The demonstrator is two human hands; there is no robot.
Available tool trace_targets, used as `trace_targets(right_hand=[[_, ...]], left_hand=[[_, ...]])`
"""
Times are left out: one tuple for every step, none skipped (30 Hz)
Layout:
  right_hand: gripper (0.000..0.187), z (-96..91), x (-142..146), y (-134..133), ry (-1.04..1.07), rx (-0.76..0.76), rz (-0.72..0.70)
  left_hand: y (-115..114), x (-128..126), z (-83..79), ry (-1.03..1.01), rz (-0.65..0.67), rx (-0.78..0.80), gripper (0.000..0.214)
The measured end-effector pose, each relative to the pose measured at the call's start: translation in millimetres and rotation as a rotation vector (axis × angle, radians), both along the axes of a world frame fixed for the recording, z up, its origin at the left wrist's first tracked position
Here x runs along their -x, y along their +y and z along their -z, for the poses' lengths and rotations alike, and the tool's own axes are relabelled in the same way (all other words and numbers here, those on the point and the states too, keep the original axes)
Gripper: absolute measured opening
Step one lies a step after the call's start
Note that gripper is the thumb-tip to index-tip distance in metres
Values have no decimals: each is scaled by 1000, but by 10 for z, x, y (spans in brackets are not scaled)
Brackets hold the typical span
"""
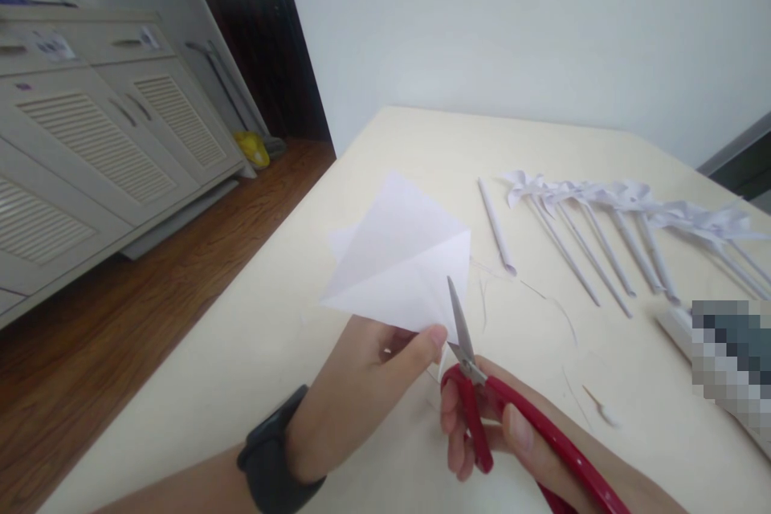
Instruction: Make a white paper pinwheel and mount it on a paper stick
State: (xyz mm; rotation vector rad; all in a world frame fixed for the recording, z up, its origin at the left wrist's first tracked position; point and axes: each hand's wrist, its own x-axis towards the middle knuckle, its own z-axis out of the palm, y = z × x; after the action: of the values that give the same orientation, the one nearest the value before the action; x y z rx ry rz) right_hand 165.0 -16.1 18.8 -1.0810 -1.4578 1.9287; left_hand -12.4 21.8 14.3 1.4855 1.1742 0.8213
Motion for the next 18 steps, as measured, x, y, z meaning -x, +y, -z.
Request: trace_targets(right_hand=[[46,-8,4,0,-10,-3,-13],[46,-11,5,0,-13,-5,-23],[46,-13,3,1,-9,-4,-28],[46,-13,-1,2,-1,-1,-25],[45,-14,-7,1,7,5,-25],[44,-17,-13,-1,12,13,-25],[42,-20,-20,-4,17,20,-28],[40,-22,-26,-10,19,29,-26],[38,-22,-29,-17,24,41,-19],[37,-18,-31,-25,32,56,-9],[37,-9,-29,-32,38,72,2],[38,7,-26,-38,40,85,12],[40,27,-20,-41,39,92,18],[42,50,-12,-41,35,91,20],[44,75,-3,-38,32,82,19],[47,99,7,-33,30,69,18],[49,120,15,-26,28,54,18],[51,137,22,-19,26,42,16]], left_hand=[[6,3,-10,-6,-6,-7,29],[10,6,-18,-10,-13,-12,26],[14,9,-26,-16,-18,-14,25],[17,12,-31,-21,-18,-13,24],[19,14,-34,-25,-18,-10,23],[19,16,-37,-26,-16,-6,23],[19,17,-39,-24,-15,-3,23],[18,17,-41,-21,-15,2,23],[17,15,-45,-18,-16,9,24],[16,13,-49,-15,-20,20,24],[15,10,-55,-15,-25,33,24],[14,7,-61,-20,-27,49,24],[12,6,-69,-30,-25,66,25],[10,6,-76,-40,-18,85,25],[8,7,-83,-49,-7,101,25],[6,9,-89,-54,7,113,25],[4,13,-95,-57,20,119,26],[2,17,-100,-57,31,121,26]])
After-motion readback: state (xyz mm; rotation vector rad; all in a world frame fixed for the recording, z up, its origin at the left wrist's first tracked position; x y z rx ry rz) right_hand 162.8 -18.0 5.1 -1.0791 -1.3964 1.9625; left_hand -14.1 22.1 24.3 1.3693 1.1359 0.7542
